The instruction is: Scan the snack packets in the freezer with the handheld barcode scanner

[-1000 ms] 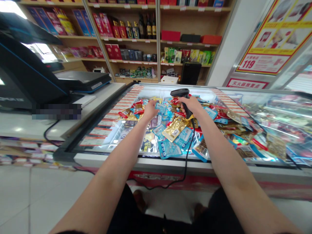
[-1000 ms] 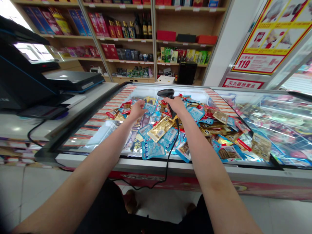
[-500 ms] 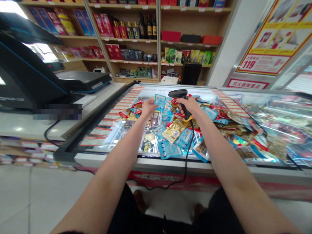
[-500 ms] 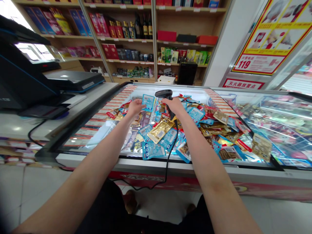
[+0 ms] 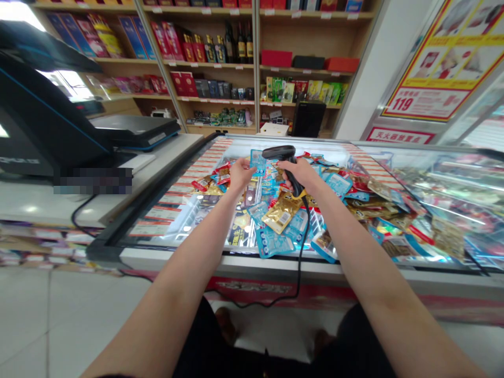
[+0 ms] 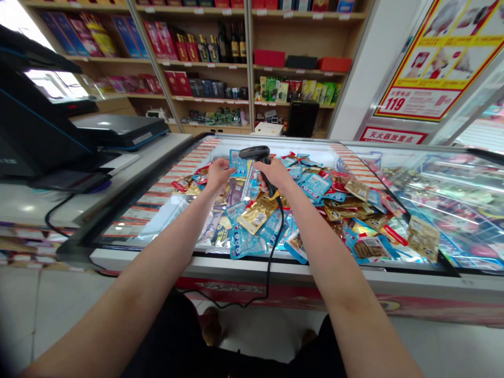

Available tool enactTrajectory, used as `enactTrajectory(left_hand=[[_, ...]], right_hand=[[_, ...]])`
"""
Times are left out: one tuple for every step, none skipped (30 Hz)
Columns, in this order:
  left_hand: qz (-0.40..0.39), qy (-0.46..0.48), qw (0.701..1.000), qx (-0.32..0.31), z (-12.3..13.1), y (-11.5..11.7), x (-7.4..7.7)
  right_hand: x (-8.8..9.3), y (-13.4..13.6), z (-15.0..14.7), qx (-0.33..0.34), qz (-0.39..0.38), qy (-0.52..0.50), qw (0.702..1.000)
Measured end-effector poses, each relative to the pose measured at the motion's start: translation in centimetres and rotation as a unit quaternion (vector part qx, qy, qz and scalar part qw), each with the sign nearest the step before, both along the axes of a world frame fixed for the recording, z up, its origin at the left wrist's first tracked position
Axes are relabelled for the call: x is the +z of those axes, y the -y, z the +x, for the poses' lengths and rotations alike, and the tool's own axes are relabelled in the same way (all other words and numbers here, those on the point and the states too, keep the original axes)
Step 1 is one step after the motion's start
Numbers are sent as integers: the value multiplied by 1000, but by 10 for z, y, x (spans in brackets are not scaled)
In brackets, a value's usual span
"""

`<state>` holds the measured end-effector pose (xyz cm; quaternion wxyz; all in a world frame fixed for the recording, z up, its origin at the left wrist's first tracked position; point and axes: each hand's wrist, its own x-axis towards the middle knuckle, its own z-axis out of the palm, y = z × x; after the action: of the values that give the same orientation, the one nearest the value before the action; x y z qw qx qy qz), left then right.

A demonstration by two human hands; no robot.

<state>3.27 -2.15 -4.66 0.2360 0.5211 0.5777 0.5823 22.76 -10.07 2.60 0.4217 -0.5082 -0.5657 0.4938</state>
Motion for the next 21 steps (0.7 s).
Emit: enactTrajectory(left_hand=[[-1,0,1000,0,0,0,0],[-2,0,1000,0,0,0,0],[-3,-1,1000,-1,0,0,0],[-3,-2,1000,-1,-1,-1,0],[-2,-3,1000,-1,-1,-2,-1],[-1,-4,1000,0,-2,-2,-2],[-1,-5,1000,0,-2,-3,-2],[-1,-6,1000,0,-3,-3,-3],[-2,-7,1000,1,-3,-4,-3],[-2,-7,1000,2,-3,-4,-4],[-2,-7,1000,2,-4,-5,-4],[-2,-6,1000,3,-4,-5,-5],[-2,-5,1000,3,-4,-6,-6],[-1,-4,1000,3,-4,-6,-6],[-1,-5,1000,3,-4,-7,-6],[-1,-6,1000,3,-5,-7,-6],[-1,-8,1000,3,-5,-6,-6],[-1,-9,1000,3,-5,-6,-5],[-2,-10,1000,3,-5,-6,-5],[-2,-10,1000,3,-5,-6,-4],[-2,-11,1000,4,-5,-6,-4]], right_hand=[[0,0,0,1,2,-1,1000],[1,0,1,2,4,-1,1000],[1,1,1,3,4,0,1000],[1,1,1,4,4,2,1000],[2,1,1,5,3,3,1000],[2,2,2,6,2,3,1000],[2,2,2,7,2,2,1000],[2,2,2,7,2,0,1000],[2,2,2,8,3,-2,1000],[2,1,2,9,5,-5,1000],[1,1,2,10,7,-8,1000],[1,1,2,11,10,-10,1000],[0,0,2,12,12,-12,1000],[0,0,3,14,13,-13,1000],[0,0,3,15,13,-13,1000],[0,0,3,15,12,-12,1000],[0,0,3,15,9,-9,1000],[1,1,3,14,7,-6,1000],[1,1,3,12,5,-4,1000],[1,1,3,10,4,-2,1000],[1,2,3,9,3,0,1000]])
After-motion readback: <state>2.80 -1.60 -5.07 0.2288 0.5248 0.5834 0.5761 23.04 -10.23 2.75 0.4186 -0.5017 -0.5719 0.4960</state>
